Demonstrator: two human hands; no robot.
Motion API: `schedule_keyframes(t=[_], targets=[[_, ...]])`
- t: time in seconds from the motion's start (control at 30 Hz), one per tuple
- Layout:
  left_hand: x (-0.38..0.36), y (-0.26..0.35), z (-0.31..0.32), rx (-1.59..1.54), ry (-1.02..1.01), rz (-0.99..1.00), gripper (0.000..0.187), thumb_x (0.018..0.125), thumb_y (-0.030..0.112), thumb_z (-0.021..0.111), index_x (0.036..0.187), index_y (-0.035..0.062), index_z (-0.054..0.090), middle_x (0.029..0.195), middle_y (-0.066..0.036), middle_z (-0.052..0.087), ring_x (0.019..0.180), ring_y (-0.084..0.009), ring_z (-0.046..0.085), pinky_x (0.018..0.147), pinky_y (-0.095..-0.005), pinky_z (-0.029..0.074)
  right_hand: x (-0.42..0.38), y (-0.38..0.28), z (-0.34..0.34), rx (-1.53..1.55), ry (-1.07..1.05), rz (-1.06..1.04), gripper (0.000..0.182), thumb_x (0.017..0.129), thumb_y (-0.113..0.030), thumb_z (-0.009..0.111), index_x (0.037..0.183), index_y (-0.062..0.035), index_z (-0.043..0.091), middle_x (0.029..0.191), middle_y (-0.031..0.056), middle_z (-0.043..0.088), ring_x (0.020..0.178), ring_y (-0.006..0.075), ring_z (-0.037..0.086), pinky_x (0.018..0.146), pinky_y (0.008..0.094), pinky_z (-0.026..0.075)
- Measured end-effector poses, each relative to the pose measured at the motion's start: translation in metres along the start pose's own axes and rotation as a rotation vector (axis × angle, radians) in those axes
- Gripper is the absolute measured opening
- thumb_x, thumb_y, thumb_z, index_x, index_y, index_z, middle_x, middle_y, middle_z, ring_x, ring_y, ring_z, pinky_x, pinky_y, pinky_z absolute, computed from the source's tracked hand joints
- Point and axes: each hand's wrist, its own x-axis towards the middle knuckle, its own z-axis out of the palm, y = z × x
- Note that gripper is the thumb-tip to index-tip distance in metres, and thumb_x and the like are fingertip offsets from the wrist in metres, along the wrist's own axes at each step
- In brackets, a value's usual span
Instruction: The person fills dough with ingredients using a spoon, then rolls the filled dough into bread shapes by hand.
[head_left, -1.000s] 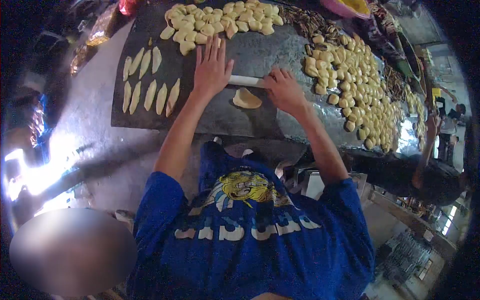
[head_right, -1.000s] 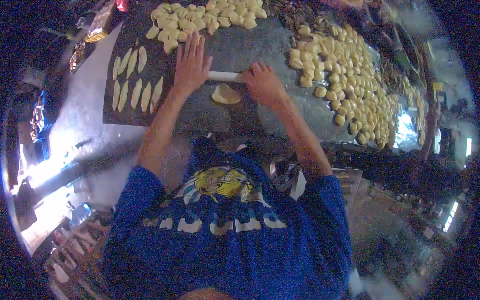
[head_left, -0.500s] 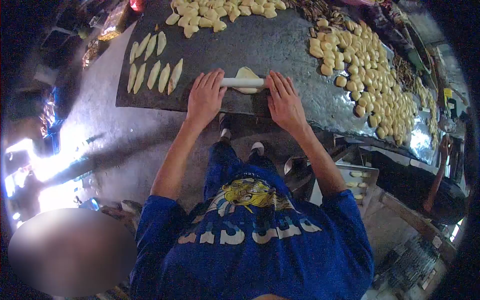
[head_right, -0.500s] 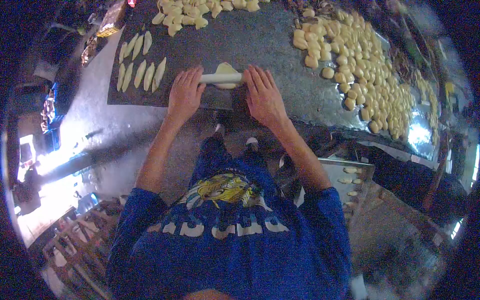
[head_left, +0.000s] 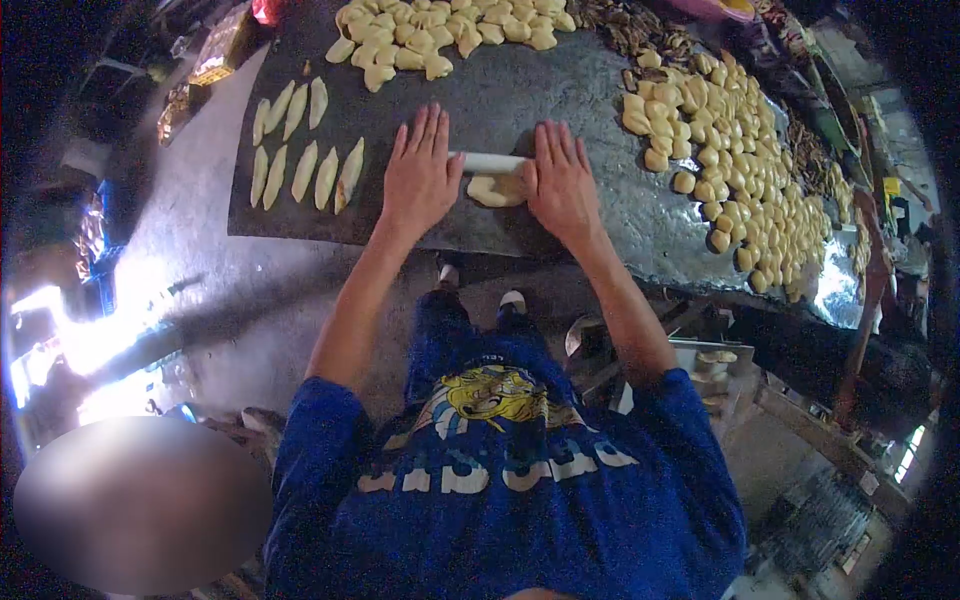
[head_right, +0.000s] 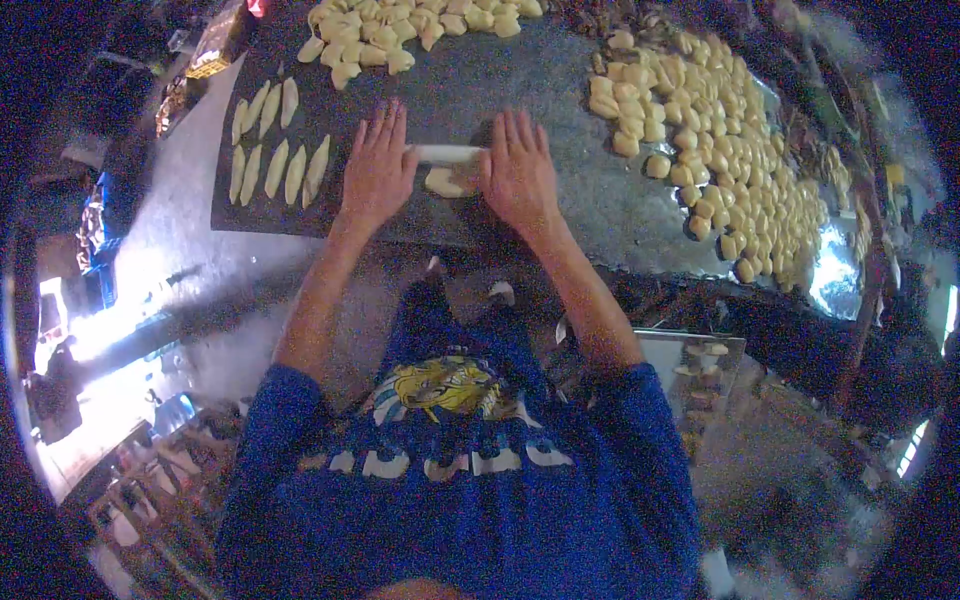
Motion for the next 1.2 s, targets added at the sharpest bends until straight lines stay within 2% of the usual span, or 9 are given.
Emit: schedule_keyframes(t=[0.17, 0.27, 0.37, 0.47, 0.53, 0.67, 0.83, 1.07, 1.2], targets=[[0.076, -0.028, 0.036, -0.007, 0.039, 0.023, 0.066, 0.098, 0.041, 0.044, 0.149, 0.0016, 0.030, 0.157, -0.019, 0.025, 0.147, -0.0308, 0.022, 0.117, -0.0514, 0.021, 0.057, 0.032, 0.032, -0.109, -0.031, 0.151, 0.065, 0.096, -0.039, 0.046, 0.140, 0.0085, 0.039, 0.150, 0.0266, 0.033, 0.141, 0.0413, 0.030, 0.111, 0.0579, 0.030], [0.109, -0.041, 0.056, -0.034, 0.128, 0.025, 0.068, 0.097, 0.043, 0.046, 0.150, 0.0033, 0.029, 0.158, -0.020, 0.022, 0.147, -0.0332, 0.020, 0.116, -0.0536, 0.021, 0.082, 0.058, 0.051, -0.173, 0.049, 0.144, 0.067, 0.092, -0.039, 0.052, 0.140, 0.0069, 0.040, 0.148, 0.0259, 0.036, 0.138, 0.0421, 0.035, 0.110, 0.0573, 0.032], [0.124, -0.043, 0.064, 0.014, 0.131, 0.000, 0.069, 0.096, 0.043, 0.047, 0.151, 0.0051, 0.028, 0.158, -0.021, 0.020, 0.147, -0.0347, 0.018, 0.116, -0.0552, 0.021, 0.098, 0.056, 0.021, 0.121, -0.011, 0.128, 0.053, 0.092, -0.028, 0.059, 0.135, 0.0000, 0.045, 0.143, 0.0237, 0.042, 0.132, 0.0412, 0.042, 0.105, 0.0535, 0.038], [0.123, -0.044, 0.056, 0.028, 0.145, -0.022, 0.069, 0.096, 0.042, 0.046, 0.152, 0.0070, 0.025, 0.159, -0.020, 0.018, 0.148, -0.0334, 0.016, 0.116, -0.0561, 0.020, 0.076, 0.042, -0.022, 0.060, -0.312, -0.174, 0.047, 0.086, -0.020, 0.064, 0.127, -0.0025, 0.052, 0.135, 0.0212, 0.049, 0.123, 0.0405, 0.048, 0.102, 0.0481, 0.041], [0.109, -0.038, 0.049, -0.022, 0.188, -0.037, 0.069, 0.097, 0.041, 0.044, 0.154, 0.0096, 0.021, 0.161, -0.016, 0.015, 0.149, -0.0303, 0.013, 0.117, -0.0557, 0.017, 0.064, 0.036, -0.029, -0.075, -0.406, -0.183, 0.045, 0.083, -0.016, 0.065, 0.124, -0.0027, 0.053, 0.132, 0.0205, 0.050, 0.121, 0.0395, 0.050, 0.100, 0.0464, 0.042], [0.065, -0.020, 0.020, 0.019, 0.130, -0.057, 0.066, 0.097, 0.038, 0.046, 0.151, 0.0046, 0.028, 0.159, -0.017, 0.019, 0.148, -0.0319, 0.018, 0.116, -0.0561, 0.019, 0.038, 0.032, -0.041, 0.037, -0.317, -0.188, 0.039, 0.080, -0.010, 0.064, 0.117, -0.0014, 0.056, 0.129, 0.0204, 0.051, 0.119, 0.0383, 0.051, 0.098, 0.0473, 0.043], [-0.002, 0.004, -0.001, 0.006, 0.040, -0.025, 0.059, 0.098, 0.035, 0.045, 0.145, -0.0003, 0.037, 0.153, -0.016, 0.035, 0.143, -0.0296, 0.030, 0.116, -0.0528, 0.021, -0.016, 0.019, -0.033, 0.223, -0.155, -0.166, 0.048, 0.081, -0.006, 0.057, 0.127, 0.0033, 0.049, 0.138, 0.0233, 0.047, 0.128, 0.0414, 0.045, 0.109, 0.0499, 0.037], [-0.054, 0.017, -0.017, -0.045, -0.014, 0.043, 0.047, 0.096, 0.028, 0.052, 0.136, 0.0021, 0.049, 0.144, -0.011, 0.049, 0.136, -0.0256, 0.042, 0.115, -0.0445, 0.029, -0.055, -0.002, -0.044, 0.153, -0.149, -0.120, 0.067, 0.080, -0.009, 0.059, 0.141, 0.0058, 0.036, 0.146, 0.0236, 0.038, 0.138, 0.0384, 0.036, 0.118, 0.0476, 0.026], [-0.061, 0.014, -0.016, -0.120, -0.021, 0.068, 0.046, 0.091, 0.021, 0.061, 0.133, 0.0044, 0.052, 0.138, -0.012, 0.054, 0.129, -0.0270, 0.050, 0.112, -0.0427, 0.034, -0.063, -0.004, -0.045, 0.170, -0.108, -0.119, 0.064, 0.082, -0.006, 0.057, 0.142, 0.0034, 0.037, 0.146, 0.0200, 0.039, 0.137, 0.0366, 0.036, 0.117, 0.0462, 0.027]])
